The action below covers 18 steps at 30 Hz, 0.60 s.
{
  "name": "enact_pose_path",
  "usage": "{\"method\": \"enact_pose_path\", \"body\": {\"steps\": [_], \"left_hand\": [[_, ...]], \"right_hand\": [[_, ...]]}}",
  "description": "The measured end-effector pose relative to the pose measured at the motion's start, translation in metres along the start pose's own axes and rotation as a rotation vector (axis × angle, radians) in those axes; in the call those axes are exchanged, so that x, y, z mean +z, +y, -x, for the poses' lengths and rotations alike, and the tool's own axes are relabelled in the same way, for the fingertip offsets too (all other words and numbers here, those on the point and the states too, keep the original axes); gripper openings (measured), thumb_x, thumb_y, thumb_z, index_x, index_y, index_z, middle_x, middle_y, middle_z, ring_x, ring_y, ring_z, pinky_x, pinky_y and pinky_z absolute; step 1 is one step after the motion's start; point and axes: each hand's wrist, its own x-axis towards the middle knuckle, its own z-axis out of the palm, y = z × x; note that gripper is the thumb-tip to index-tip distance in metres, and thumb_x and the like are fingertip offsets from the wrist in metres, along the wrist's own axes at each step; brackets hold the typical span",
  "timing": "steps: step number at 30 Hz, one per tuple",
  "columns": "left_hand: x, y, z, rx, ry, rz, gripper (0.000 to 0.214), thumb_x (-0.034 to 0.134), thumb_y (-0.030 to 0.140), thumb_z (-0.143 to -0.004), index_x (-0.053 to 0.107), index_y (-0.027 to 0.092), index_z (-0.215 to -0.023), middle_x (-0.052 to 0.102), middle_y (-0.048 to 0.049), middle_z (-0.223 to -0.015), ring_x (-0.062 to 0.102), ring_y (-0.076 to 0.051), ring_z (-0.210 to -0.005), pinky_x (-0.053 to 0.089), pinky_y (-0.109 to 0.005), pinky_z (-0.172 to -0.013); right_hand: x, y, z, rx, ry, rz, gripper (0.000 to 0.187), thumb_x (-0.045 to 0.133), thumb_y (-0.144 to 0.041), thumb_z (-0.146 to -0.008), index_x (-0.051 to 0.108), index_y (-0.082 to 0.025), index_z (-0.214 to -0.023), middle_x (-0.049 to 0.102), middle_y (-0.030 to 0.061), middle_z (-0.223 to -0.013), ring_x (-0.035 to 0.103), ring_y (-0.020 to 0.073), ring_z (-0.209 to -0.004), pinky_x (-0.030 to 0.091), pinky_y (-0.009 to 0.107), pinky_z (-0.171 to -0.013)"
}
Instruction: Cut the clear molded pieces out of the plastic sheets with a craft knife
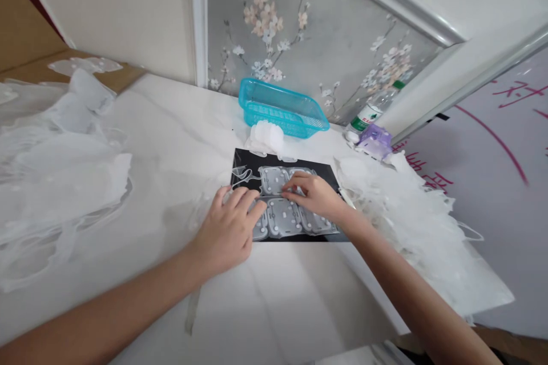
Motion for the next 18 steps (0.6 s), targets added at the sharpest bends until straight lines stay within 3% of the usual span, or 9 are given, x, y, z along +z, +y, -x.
{"method": "enact_pose_path", "body": {"steps": [3,6,12,15,18], "left_hand": [[0.009,0.000,-0.001,0.154,-0.018,0.085,0.041,0.038,0.016,-0.084,0.048,0.016,-0.124,0.050,-0.0060,-0.132,0.039,-0.023,-0.120,0.024,-0.042,-0.099],[0.017,-0.002,0.000,0.263,-0.089,0.137,0.041,0.035,0.020,-0.089,0.046,0.017,-0.128,0.050,-0.0022,-0.135,0.039,-0.021,-0.121,0.026,-0.038,-0.096],[0.018,-0.004,0.000,0.260,-0.139,0.187,0.041,0.036,0.020,-0.089,0.047,0.018,-0.128,0.050,-0.0009,-0.135,0.040,-0.022,-0.121,0.028,-0.037,-0.095],[0.015,-0.003,0.000,0.247,-0.146,0.205,0.042,0.036,0.020,-0.089,0.047,0.018,-0.129,0.048,-0.0007,-0.136,0.039,-0.021,-0.122,0.028,-0.037,-0.094],[0.012,-0.002,0.001,0.233,-0.148,0.231,0.043,0.037,0.019,-0.088,0.047,0.019,-0.129,0.048,-0.0008,-0.137,0.040,-0.021,-0.122,0.030,-0.035,-0.093]], "right_hand": [[0.004,0.001,-0.005,-0.058,0.017,0.024,0.014,0.060,-0.027,-0.083,0.066,-0.017,-0.091,0.058,0.0022,-0.079,0.055,0.0106,-0.066,0.039,0.022,-0.061],[0.004,-0.004,-0.005,-0.091,-0.026,0.200,0.019,0.050,-0.027,-0.089,0.064,-0.018,-0.098,0.060,0.0038,-0.086,0.058,0.0126,-0.072,0.038,0.022,-0.060],[0.002,-0.027,-0.001,-0.103,-0.189,0.707,0.027,0.032,-0.012,-0.092,0.058,-0.015,-0.098,0.059,0.0080,-0.094,0.055,0.0122,-0.060,0.023,0.028,-0.046],[0.005,-0.028,-0.010,0.018,-0.085,0.729,0.028,0.028,-0.018,-0.094,0.056,-0.016,-0.098,0.057,0.0087,-0.098,0.055,0.0130,-0.061,0.021,0.028,-0.046],[0.002,-0.014,-0.026,0.181,0.106,0.571,0.027,0.030,-0.026,-0.094,0.056,-0.017,-0.099,0.058,0.0080,-0.101,0.056,0.0146,-0.063,0.025,0.027,-0.048]]}}
